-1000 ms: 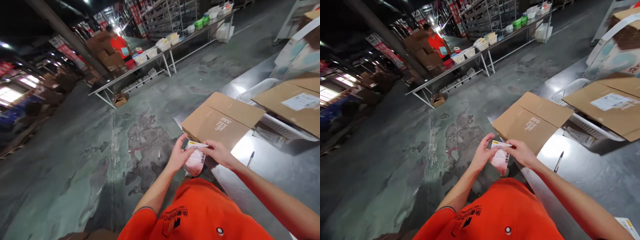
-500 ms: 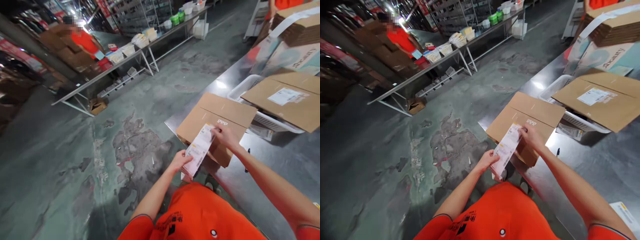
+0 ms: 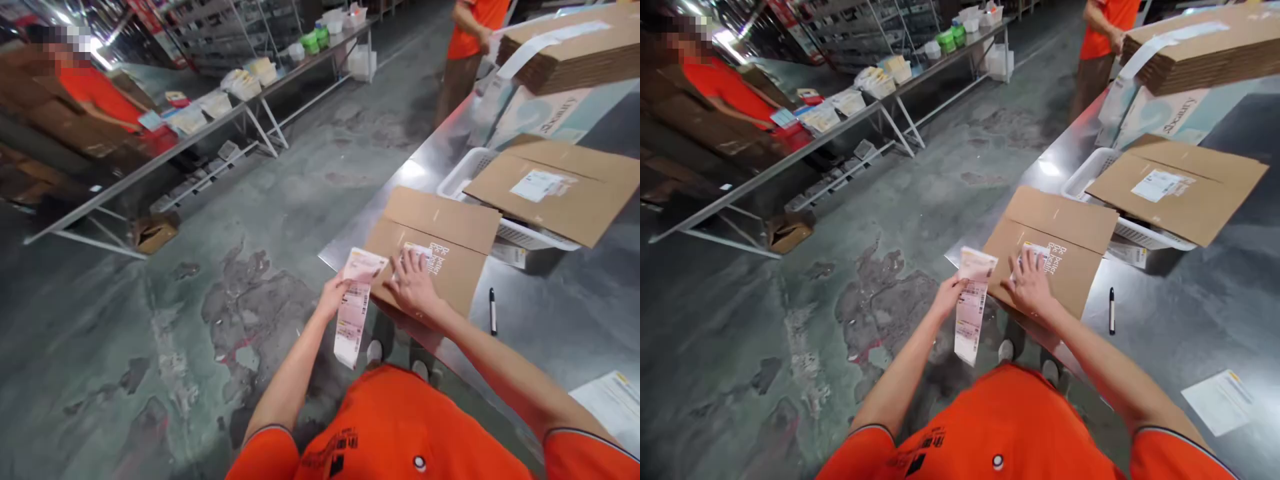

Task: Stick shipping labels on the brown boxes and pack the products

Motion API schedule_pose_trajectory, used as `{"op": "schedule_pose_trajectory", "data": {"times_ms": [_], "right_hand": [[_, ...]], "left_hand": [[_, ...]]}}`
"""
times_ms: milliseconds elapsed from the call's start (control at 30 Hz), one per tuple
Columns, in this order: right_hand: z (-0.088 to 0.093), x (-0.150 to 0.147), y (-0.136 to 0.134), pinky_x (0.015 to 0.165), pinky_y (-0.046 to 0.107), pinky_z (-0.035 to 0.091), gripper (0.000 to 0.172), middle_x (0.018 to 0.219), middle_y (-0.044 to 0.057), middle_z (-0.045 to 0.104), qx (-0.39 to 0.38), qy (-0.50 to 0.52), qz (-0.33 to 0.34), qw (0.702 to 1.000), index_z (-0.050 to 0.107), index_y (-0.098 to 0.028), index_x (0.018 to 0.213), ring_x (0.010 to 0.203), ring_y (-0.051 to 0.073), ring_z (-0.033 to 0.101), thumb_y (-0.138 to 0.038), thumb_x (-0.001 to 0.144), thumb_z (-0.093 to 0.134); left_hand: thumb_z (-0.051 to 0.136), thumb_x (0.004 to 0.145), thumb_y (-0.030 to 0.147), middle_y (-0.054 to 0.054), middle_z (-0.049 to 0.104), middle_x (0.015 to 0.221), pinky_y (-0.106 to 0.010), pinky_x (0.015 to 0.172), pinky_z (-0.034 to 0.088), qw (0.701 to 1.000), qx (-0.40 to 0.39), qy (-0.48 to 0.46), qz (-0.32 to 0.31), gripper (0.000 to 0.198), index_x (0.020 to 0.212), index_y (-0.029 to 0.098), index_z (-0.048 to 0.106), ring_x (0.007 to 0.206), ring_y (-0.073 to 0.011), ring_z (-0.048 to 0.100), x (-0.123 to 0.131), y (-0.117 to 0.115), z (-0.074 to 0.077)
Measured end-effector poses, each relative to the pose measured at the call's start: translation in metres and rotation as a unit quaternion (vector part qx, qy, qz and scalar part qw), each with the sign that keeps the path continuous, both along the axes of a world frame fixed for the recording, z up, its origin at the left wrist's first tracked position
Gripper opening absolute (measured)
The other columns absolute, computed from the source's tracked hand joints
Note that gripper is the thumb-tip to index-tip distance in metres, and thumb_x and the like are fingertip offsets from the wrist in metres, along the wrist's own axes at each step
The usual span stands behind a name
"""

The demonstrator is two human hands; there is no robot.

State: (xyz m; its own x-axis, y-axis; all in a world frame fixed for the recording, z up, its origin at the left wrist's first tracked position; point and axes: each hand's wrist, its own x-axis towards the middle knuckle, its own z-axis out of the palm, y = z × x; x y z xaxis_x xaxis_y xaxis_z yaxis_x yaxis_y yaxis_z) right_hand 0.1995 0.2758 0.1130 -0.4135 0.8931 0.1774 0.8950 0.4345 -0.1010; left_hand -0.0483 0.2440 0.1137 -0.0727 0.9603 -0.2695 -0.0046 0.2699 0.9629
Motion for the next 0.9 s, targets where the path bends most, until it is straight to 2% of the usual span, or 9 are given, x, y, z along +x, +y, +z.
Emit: {"op": "schedule_pose_trajectory", "data": {"times_ms": [100, 133, 200, 300, 433, 600, 733, 833, 900], "right_hand": [[-0.011, 0.024, -0.04, 0.12, 0.055, 0.02, 0.06, 0.155, 0.015, 0.043, -0.005, 0.013, 0.108, 0.994, 0.046, -0.017, 0.147, 0.148, 0.033, 0.029, -0.051, 0.098, 0.04], [-0.011, 0.041, -0.05, 0.119, 0.055, 0.022, 0.056, 0.152, 0.015, 0.046, 0.0, 0.036, 0.072, 0.997, 0.049, -0.018, 0.145, 0.147, 0.033, 0.032, -0.048, 0.098, 0.039], [-0.009, 0.083, -0.065, 0.113, 0.056, 0.032, 0.053, 0.143, 0.02, 0.055, 0.002, 0.105, -0.124, 0.987, 0.056, -0.014, 0.135, 0.139, 0.036, 0.042, -0.046, 0.096, 0.039], [0.002, 0.14, -0.08, 0.088, 0.05, 0.05, 0.051, 0.111, 0.023, 0.07, -0.106, 0.236, -0.385, 0.886, 0.064, -0.01, 0.113, 0.105, 0.036, 0.064, -0.05, 0.088, 0.044], [0.031, 0.181, -0.085, 0.073, 0.038, 0.052, 0.047, 0.094, 0.012, 0.073, -0.138, 0.411, -0.4, 0.807, 0.064, -0.018, 0.099, 0.084, 0.028, 0.066, -0.059, 0.081, 0.05], [0.087, 0.244, -0.024, 0.077, 0.038, 0.05, 0.045, 0.106, 0.018, 0.07, 0.014, 0.412, -0.483, 0.772, 0.064, -0.013, 0.105, 0.094, 0.029, 0.065, -0.05, 0.086, 0.049], [0.134, 0.305, 0.04, 0.086, 0.049, 0.048, 0.045, 0.11, 0.029, 0.065, 0.032, 0.364, -0.534, 0.762, 0.064, -0.001, 0.109, 0.105, 0.038, 0.062, -0.038, 0.091, 0.048], [0.15, 0.305, 0.058, 0.096, 0.067, 0.037, 0.069, 0.132, 0.043, 0.047, 0.027, 0.345, -0.512, 0.787, 0.05, 0.009, 0.13, 0.127, 0.051, 0.045, -0.041, 0.085, 0.062], [0.147, 0.272, 0.056, 0.103, 0.064, 0.033, 0.082, 0.145, 0.037, 0.039, 0.013, 0.338, -0.437, 0.834, 0.043, 0.001, 0.142, 0.136, 0.047, 0.037, -0.045, 0.08, 0.07]], "left_hand": [[0.068, 0.077, 0.041, -0.013, 0.05, 0.152, -0.039, 0.115, 0.035, 0.992, 0.034, 0.083, -0.086, 0.031, 0.094, 0.017, 0.078, 0.142, -0.0303, 0.045, 0.012, 0.012, 0.005], [0.067, 0.078, 0.04, -0.014, 0.046, 0.155, -0.038, 0.116, 0.034, 0.988, 0.04, 0.105, -0.103, 0.029, 0.092, 0.017, 0.078, 0.144, -0.0305, 0.042, 0.017, 0.009, 0.007], [0.066, 0.08, 0.043, -0.016, 0.049, 0.153, -0.039, 0.115, 0.034, 0.984, 0.042, 0.125, -0.123, 0.03, 0.09, 0.017, 0.079, 0.145, -0.0314, 0.041, 0.025, -0.006, 0.01], [0.068, 0.077, 0.052, -0.016, 0.064, 0.136, -0.04, 0.11, 0.04, 0.988, 0.026, 0.088, -0.127, 0.04, 0.091, 0.016, 0.079, 0.133, -0.0327, 0.053, 0.039, -0.032, 0.017], [0.071, 0.071, 0.065, -0.01, 0.077, 0.095, -0.034, 0.082, 0.052, 0.997, -0.032, 0.014, -0.07, 0.055, 0.091, 0.014, 0.077, 0.09, -0.0254, 0.068, 0.054, -0.05, 0.028], [0.073, 0.064, 0.073, -0.004, 0.072, 0.075, -0.027, 0.067, 0.048, 0.998, -0.045, -0.011, -0.046, 0.064, 0.087, 0.013, 0.076, 0.07, -0.0174, 0.061, 0.076, -0.057, 0.042], [0.073, 0.06, 0.076, -0.003, 0.068, 0.069, -0.025, 0.06, 0.043, 0.995, -0.068, -0.01, -0.066, 0.068, 0.084, 0.013, 0.074, 0.063, -0.015, 0.056, 0.099, -0.072, 0.048], [0.073, 0.06, 0.075, -0.003, 0.066, 0.068, -0.026, 0.061, 0.043, 0.995, -0.077, -0.016, -0.061, 0.066, 0.081, 0.012, 0.073, 0.062, -0.0144, 0.054, 0.113, -0.083, 0.05], [0.074, 0.062, 0.072, -0.002, 0.066, 0.068, -0.025, 0.061, 0.041, 0.996, -0.073, -0.007, -0.053, 0.062, 0.079, 0.012, 0.073, 0.063, -0.014, 0.053, 0.122, -0.088, 0.053]]}}
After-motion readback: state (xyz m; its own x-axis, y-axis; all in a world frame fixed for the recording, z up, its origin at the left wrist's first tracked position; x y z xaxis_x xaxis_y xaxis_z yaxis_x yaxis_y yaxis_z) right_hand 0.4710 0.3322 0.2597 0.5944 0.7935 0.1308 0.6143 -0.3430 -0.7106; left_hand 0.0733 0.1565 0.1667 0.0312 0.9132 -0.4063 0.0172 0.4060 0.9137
